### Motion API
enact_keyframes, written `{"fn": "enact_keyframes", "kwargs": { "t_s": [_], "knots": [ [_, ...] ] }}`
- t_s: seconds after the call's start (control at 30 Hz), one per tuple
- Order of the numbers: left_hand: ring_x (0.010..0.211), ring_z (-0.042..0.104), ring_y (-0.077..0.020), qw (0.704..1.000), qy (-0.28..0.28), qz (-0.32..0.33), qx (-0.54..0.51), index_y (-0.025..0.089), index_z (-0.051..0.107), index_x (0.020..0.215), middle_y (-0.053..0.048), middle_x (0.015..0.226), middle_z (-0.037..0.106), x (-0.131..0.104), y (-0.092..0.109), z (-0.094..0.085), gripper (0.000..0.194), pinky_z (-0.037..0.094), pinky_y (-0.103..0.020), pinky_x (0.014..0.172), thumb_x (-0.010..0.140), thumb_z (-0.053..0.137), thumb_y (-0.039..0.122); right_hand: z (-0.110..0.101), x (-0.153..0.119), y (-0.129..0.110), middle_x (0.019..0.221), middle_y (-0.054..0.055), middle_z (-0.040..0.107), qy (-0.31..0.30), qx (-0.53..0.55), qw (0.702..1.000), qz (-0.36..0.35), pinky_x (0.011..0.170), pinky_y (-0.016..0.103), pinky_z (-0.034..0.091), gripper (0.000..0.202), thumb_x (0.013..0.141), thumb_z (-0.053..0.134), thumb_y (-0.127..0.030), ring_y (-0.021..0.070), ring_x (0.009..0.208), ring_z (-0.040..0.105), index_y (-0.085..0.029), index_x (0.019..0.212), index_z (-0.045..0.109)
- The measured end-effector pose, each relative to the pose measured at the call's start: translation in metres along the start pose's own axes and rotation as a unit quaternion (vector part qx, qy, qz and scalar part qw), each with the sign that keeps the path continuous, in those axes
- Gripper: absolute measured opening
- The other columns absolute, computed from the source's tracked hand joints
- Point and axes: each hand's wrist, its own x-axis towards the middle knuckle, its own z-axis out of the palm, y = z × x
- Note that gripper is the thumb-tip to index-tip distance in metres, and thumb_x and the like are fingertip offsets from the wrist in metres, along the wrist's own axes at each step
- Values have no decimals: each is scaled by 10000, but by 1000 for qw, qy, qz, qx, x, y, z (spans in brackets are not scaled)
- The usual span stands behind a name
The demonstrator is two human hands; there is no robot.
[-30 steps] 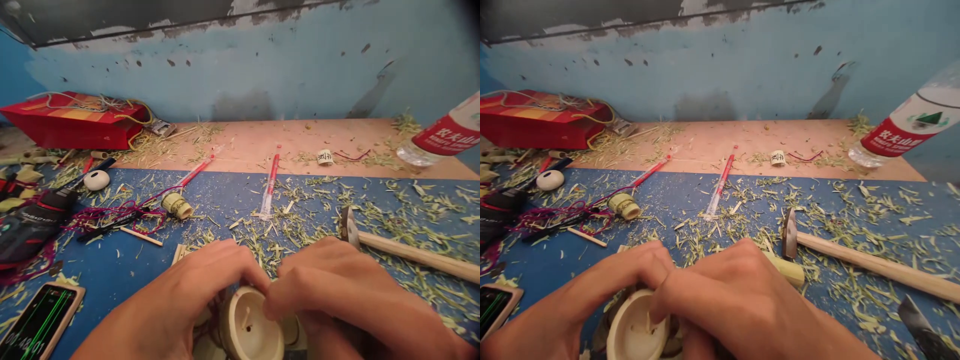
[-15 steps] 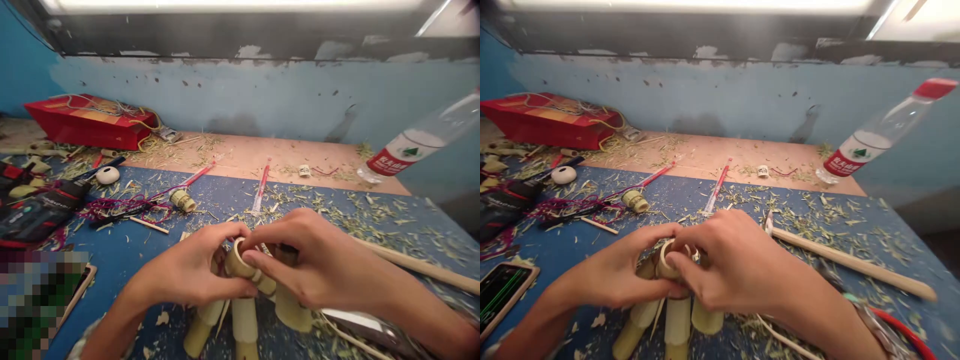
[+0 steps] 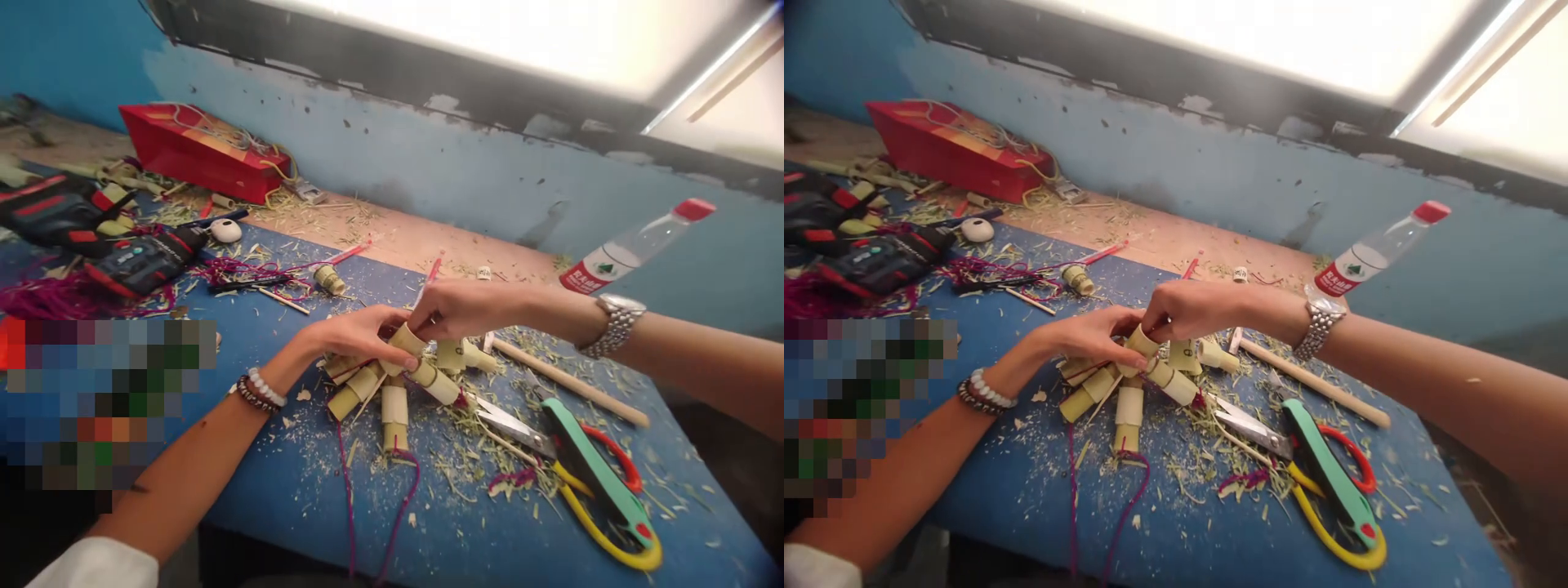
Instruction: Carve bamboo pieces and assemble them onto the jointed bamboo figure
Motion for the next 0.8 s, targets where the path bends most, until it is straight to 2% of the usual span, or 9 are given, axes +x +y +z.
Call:
{"fn": "enact_keyframes", "kwargs": {
  "t_s": [0.2, 0.37, 0.53, 0.63, 0.73, 0.8],
  "knots": [
    [892, 619, -192, 999, -20, -2, -49, 156, 652, 1033, -46, 970, 673, 1, -4, 0, 386, 471, -307, 776, 754, 792, 383, 11, 5, -1, 602, -53, 263, 19, 55, 998, 18, 523, 284, 209, 215, 767, 503, -85, 96, 585, 200, -164, 586, 589],
    [820, 612, -181, 998, -12, -27, -56, 154, 664, 977, -41, 906, 669, 1, -7, 0, 377, 455, -299, 713, 740, 808, 411, 18, 9, 1, 595, -44, 352, 20, 141, 988, 68, 484, 271, 196, 229, 817, 538, -206, 96, 575, 245, -158, 735, 747],
    [794, 591, -166, 995, -18, -21, -92, 164, 665, 976, -24, 870, 649, 3, -14, 2, 375, 458, -301, 713, 739, 812, 415, 20, 10, -4, 507, -57, 319, 44, 111, 987, 110, 460, 270, 188, 242, 734, 508, -123, 82, 515, 228, -146, 658, 738],
    [783, 587, -160, 993, -25, -25, -116, 164, 661, 961, -16, 853, 634, 4, -16, 2, 390, 461, -300, 713, 719, 828, 419, 23, 9, -3, 461, -45, 455, 63, 84, 990, 96, 468, 273, 219, 248, 727, 503, -122, 96, 526, 243, -158, 637, 731],
    [767, 586, -155, 990, -32, -31, -133, 163, 651, 957, -9, 845, 632, 4, -14, 2, 396, 467, -306, 721, 709, 840, 408, 24, 8, -2, 554, 32, 654, 72, 67, 992, 73, 484, 288, 251, 261, 756, 507, -131, 117, 559, 251, -153, 675, 754],
    [768, 586, -157, 990, -31, -37, -134, 163, 643, 948, -9, 848, 629, 4, -12, 2, 397, 472, -310, 720, 708, 844, 409, 24, 6, -2, 598, 82, 691, 74, 54, 994, 61, 491, 292, 251, 262, 770, 517, -121, 115, 561, 242, -127, 712, 773]
  ]
}}
